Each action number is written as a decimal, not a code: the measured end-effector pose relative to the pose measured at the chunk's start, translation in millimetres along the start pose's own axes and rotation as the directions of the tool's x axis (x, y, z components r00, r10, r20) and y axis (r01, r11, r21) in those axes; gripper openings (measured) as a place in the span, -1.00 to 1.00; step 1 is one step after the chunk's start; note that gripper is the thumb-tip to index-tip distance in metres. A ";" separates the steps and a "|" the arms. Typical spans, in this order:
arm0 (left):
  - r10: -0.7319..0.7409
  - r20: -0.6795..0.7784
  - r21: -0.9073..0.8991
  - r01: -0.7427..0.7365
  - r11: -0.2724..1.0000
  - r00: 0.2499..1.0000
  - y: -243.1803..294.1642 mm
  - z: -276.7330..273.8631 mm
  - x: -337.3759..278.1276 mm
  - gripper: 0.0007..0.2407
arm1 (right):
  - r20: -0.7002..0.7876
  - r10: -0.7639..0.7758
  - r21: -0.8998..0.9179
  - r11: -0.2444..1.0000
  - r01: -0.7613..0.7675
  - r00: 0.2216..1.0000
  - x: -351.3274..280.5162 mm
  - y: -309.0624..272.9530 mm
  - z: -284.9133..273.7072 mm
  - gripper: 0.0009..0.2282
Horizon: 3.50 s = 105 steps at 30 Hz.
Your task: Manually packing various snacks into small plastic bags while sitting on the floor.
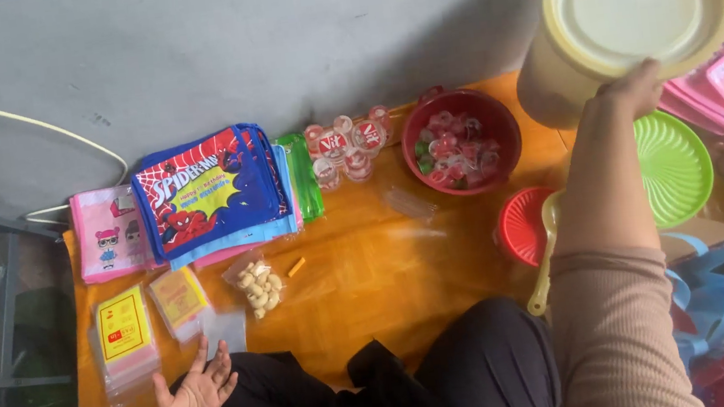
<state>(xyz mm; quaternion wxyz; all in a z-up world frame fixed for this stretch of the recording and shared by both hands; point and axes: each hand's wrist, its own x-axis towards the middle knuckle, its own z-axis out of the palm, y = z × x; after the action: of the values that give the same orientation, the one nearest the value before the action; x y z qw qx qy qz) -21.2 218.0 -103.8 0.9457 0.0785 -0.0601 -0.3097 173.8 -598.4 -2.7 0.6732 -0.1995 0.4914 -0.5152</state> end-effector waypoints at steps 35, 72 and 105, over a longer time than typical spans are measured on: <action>0.072 -0.212 0.013 -0.071 0.997 0.975 1.4 10.0 3.3 -0.38 | 0.412 -0.403 -0.687 0.452 0.569 0.817 145.0 -59.3 -238.6 -0.86; 0.130 -0.335 0.024 -0.129 0.991 0.933 -6.2 -32.9 -15.4 -0.52 | 0.781 0.355 -0.610 0.610 0.507 0.513 -169.3 102.0 -334.9 -0.76; 0.639 -0.713 0.560 0.313 0.767 -0.288 114.7 -72.4 -22.4 -0.84 | 0.462 0.442 -0.555 -0.533 0.639 0.769 -120.7 59.8 -355.9 -0.37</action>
<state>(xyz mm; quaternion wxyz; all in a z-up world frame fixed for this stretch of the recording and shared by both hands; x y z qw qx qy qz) 38.7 330.7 -155.0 0.5589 0.5607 0.6069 0.0705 -103.4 -383.1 -149.8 0.1606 -0.8825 0.3904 0.2073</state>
